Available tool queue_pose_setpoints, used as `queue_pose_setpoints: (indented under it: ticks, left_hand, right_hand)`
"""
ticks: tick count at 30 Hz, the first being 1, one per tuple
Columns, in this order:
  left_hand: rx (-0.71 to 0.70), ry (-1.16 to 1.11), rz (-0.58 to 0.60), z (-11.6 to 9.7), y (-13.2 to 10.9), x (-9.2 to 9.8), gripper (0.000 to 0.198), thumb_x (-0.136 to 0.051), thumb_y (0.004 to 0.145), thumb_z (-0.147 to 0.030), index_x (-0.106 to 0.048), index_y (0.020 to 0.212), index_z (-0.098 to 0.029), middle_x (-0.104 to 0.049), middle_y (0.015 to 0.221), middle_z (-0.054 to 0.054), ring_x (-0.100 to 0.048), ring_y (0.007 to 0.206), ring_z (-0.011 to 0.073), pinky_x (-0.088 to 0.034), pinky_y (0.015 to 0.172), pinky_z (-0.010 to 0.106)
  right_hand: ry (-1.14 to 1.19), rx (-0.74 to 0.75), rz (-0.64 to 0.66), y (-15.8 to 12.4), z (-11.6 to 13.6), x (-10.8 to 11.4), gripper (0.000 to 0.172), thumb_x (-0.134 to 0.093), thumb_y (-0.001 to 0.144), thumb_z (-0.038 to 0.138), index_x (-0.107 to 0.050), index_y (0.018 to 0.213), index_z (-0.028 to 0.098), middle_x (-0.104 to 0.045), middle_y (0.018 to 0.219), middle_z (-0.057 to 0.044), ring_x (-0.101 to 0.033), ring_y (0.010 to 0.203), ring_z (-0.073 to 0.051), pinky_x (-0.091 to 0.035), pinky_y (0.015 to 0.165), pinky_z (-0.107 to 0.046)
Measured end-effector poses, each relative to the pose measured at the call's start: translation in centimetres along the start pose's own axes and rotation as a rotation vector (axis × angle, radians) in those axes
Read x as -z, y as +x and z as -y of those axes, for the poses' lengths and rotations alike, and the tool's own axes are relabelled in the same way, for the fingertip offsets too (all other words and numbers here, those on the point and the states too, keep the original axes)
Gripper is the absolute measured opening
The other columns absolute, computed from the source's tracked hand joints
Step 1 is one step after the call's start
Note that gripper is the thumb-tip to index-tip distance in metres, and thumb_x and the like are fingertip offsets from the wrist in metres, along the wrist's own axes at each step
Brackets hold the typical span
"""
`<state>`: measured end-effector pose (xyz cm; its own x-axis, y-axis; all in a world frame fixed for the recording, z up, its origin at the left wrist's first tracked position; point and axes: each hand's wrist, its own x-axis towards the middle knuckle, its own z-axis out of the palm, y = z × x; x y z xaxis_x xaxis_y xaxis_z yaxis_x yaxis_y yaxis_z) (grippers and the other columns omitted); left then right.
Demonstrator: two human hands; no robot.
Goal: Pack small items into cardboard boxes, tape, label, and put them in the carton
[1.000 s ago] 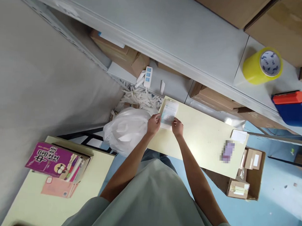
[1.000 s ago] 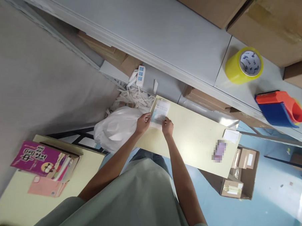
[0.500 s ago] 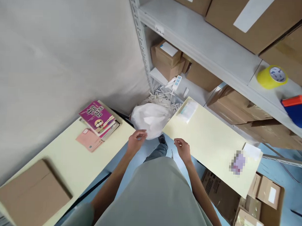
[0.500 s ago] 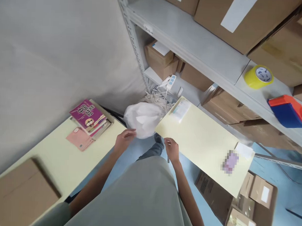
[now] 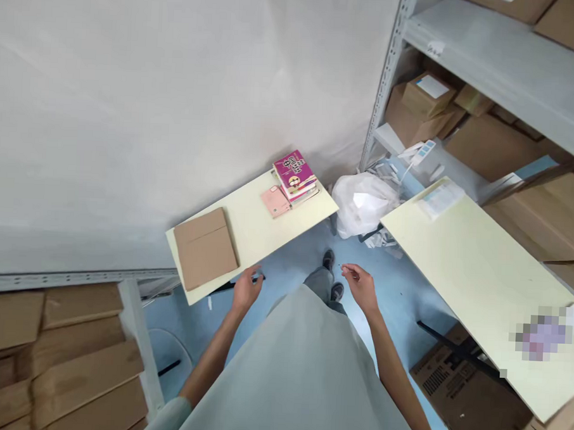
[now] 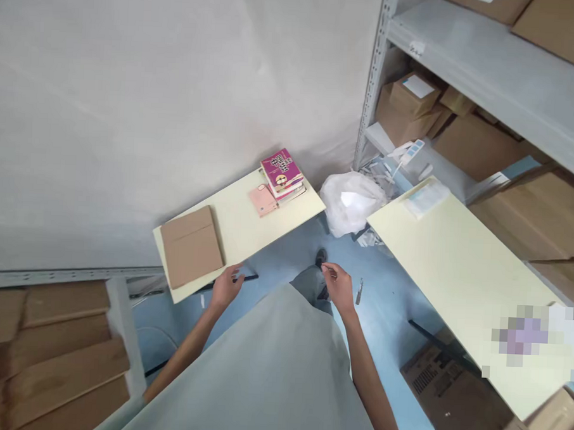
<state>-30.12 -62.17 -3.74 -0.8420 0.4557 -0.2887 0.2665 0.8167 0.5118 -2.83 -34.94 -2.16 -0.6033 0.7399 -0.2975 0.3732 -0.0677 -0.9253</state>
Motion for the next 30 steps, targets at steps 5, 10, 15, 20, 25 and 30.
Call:
queue_pose_setpoints:
  ticks: [5, 10, 15, 20, 25, 30]
  left_hand:
    - [0.087, 0.204, -0.050, 7.8, 0.1, 3.0, 0.057, -0.063, 0.084, -0.018, -0.066, 0.141, -0.013, -0.069, 0.145, 0.021, -0.061, 0.143, 0.0407, -0.046, 0.126, 0.054]
    - [0.195, 0.181, -0.053, 13.7, 0.6, 4.0, 0.061, -0.063, 0.088, -0.023, -0.059, 0.147, -0.007, -0.060, 0.153, 0.028, -0.054, 0.149, 0.0430, -0.043, 0.127, 0.055]
    - [0.259, 0.053, -0.142, 19.0, 2.7, 6.4, 0.059, -0.064, 0.090, -0.023, -0.056, 0.146, -0.006, -0.057, 0.155, 0.028, -0.050, 0.152, 0.0424, -0.041, 0.127, 0.056]
    - [0.347, -0.116, -0.217, 25.1, 6.0, 9.5, 0.054, -0.064, 0.089, -0.021, -0.056, 0.140, -0.004, -0.059, 0.149, 0.030, -0.051, 0.150, 0.0418, -0.041, 0.127, 0.057]
    - [0.356, -0.230, -0.189, 29.3, 7.9, 10.0, 0.054, -0.064, 0.088, -0.019, -0.055, 0.140, -0.009, -0.067, 0.141, 0.026, -0.058, 0.145, 0.0383, -0.047, 0.121, 0.058]
    - [0.335, -0.319, -0.163, 30.0, 7.5, 9.1, 0.063, -0.068, 0.087, -0.022, -0.053, 0.147, -0.010, -0.064, 0.148, 0.027, -0.058, 0.147, 0.0397, -0.046, 0.124, 0.057]
  right_hand:
    - [-0.057, 0.001, 0.082, -1.4, 0.0, -3.9, 0.041, -0.062, 0.096, 0.061, -0.081, 0.105, 0.026, -0.085, 0.107, -0.010, -0.081, 0.097, -0.030, -0.063, 0.097, -0.045]
    - [-0.152, 0.006, 0.154, -1.7, 0.6, -8.4, 0.036, -0.060, 0.098, 0.055, -0.080, 0.106, 0.027, -0.085, 0.105, -0.008, -0.081, 0.097, -0.028, -0.063, 0.096, -0.044]
    - [-0.208, 0.054, 0.309, -0.8, 1.9, -16.0, 0.033, -0.061, 0.098, 0.048, -0.081, 0.108, 0.024, -0.085, 0.103, -0.008, -0.081, 0.094, -0.026, -0.063, 0.097, -0.043]
    - [-0.325, 0.053, 0.451, 1.0, 2.7, -27.4, 0.025, -0.071, 0.095, 0.040, -0.081, 0.109, 0.022, -0.084, 0.111, -0.011, -0.081, 0.102, -0.026, -0.063, 0.097, -0.041]
    - [-0.519, -0.043, 0.397, 3.4, 3.0, -38.4, 0.035, -0.081, 0.088, 0.033, -0.077, 0.120, 0.019, -0.083, 0.117, -0.012, -0.080, 0.105, -0.025, -0.061, 0.102, -0.040]
    - [-0.592, -0.068, 0.319, 5.0, 3.1, -44.7, 0.037, -0.079, 0.090, 0.039, -0.075, 0.118, 0.016, -0.082, 0.113, -0.013, -0.079, 0.104, -0.025, -0.061, 0.098, -0.039]
